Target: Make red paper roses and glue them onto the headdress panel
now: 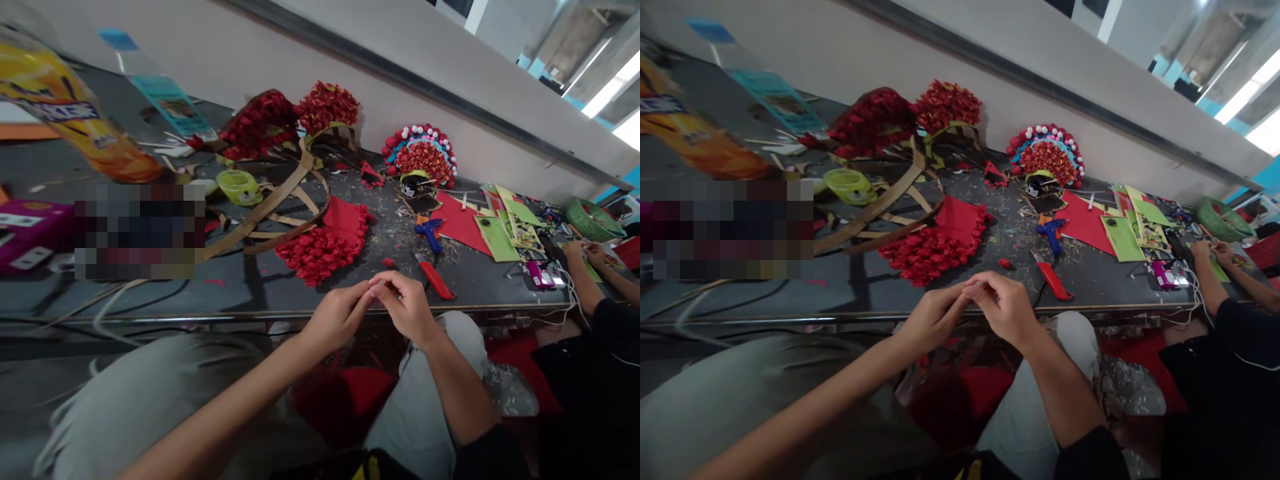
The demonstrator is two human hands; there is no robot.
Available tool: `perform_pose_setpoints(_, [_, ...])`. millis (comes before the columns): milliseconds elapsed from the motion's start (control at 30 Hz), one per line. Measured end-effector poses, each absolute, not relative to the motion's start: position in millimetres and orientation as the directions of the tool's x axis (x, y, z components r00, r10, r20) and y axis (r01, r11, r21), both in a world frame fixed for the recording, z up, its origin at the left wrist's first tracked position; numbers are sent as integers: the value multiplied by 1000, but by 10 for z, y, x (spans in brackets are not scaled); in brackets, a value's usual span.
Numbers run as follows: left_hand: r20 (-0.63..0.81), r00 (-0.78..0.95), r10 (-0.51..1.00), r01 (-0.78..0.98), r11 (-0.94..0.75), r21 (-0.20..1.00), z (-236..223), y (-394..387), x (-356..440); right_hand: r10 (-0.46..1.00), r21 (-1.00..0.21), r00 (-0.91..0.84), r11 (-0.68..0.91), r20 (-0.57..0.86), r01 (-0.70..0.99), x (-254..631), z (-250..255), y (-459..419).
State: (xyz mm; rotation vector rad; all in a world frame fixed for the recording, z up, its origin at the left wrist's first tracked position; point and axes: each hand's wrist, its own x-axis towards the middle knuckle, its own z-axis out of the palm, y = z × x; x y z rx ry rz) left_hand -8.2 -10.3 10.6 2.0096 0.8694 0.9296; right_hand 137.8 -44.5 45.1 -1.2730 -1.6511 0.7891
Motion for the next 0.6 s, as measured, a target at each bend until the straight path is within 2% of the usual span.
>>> perform_pose_setpoints(100, [285, 501, 817, 283, -466, 838, 202, -132, -100, 974, -924, -29, 223, 225, 311, 1398, 437, -416])
perform_pose_setpoints(267, [235, 543, 807, 283, -439, 853, 243, -111, -54, 962, -974, 195, 163, 193, 160, 1561, 419, -355])
perform_pose_setpoints(467, [221, 496, 839, 262, -388, 884, 132, 40, -1, 933, -974, 297, 158, 200, 161, 1624, 382, -275])
perform_pose_setpoints(600, [293, 446, 846, 210, -417, 884, 100, 83, -43, 923, -978, 339, 137, 185, 160, 1651, 373, -272])
